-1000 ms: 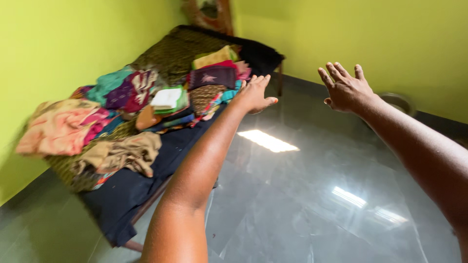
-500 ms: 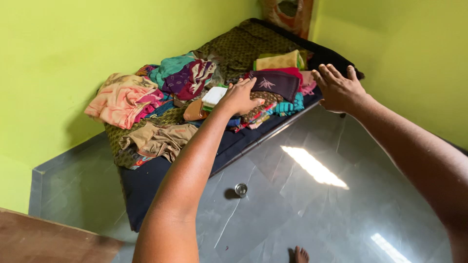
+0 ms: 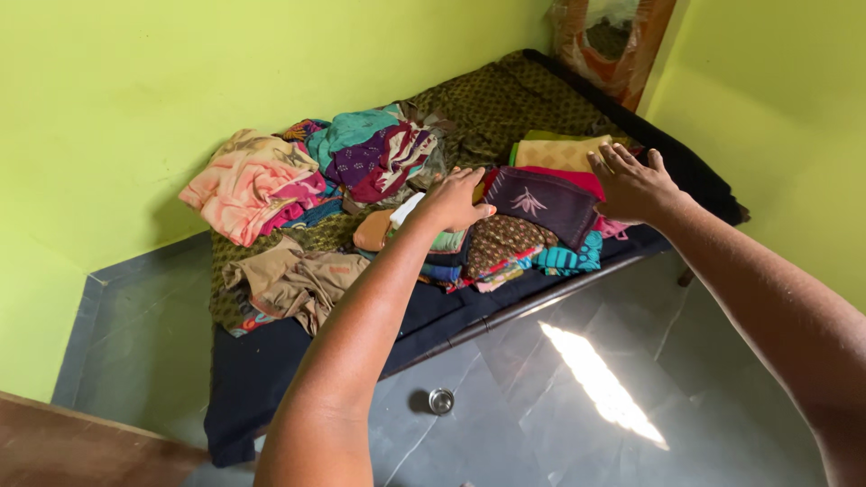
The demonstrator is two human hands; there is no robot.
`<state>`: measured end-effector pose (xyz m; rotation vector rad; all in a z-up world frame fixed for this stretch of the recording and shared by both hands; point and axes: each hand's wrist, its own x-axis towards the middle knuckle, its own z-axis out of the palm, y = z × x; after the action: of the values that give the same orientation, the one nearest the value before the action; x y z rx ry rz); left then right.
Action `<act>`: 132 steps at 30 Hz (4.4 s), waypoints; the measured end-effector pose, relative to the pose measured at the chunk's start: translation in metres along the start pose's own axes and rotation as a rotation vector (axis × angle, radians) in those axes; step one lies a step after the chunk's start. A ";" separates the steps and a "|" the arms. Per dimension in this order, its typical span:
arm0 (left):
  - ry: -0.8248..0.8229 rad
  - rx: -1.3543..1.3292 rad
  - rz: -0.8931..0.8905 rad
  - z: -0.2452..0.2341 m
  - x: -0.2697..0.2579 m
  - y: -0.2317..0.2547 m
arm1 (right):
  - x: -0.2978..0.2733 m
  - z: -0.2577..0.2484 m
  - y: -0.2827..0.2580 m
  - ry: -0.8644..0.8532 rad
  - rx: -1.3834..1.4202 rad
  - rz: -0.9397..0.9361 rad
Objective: The person folds several pieces of colorful fabric on a bed and places them onto a shelf. The person handles each item by hand, aligning edges and folding them into neat rectangles before stacking them on the shelf.
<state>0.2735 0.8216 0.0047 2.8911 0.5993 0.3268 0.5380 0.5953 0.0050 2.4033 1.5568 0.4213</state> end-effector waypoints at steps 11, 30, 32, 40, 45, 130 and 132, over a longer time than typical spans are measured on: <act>-0.090 -0.043 -0.059 -0.001 0.151 -0.064 | 0.149 0.048 0.029 -0.062 -0.010 0.050; -0.347 -0.047 0.008 0.144 0.432 -0.132 | 0.307 0.222 0.144 -0.289 0.167 0.330; -0.414 -0.083 -0.052 0.171 0.457 -0.130 | 0.322 0.260 0.164 -0.320 0.230 0.356; -0.565 0.037 0.048 0.286 0.532 -0.122 | 0.373 0.423 0.187 -0.549 0.412 0.334; -0.733 0.096 -0.044 0.355 0.553 -0.130 | 0.381 0.500 0.178 -0.508 0.485 0.281; -0.965 0.139 0.213 0.349 0.649 -0.145 | 0.419 0.488 0.199 -0.782 0.782 0.288; -0.886 0.136 0.190 0.334 0.670 -0.131 | 0.431 0.461 0.232 -0.601 0.860 0.287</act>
<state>0.9072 1.1731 -0.2241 2.7984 0.1843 -0.9574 1.0714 0.8742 -0.2939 2.9181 1.2352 -1.0520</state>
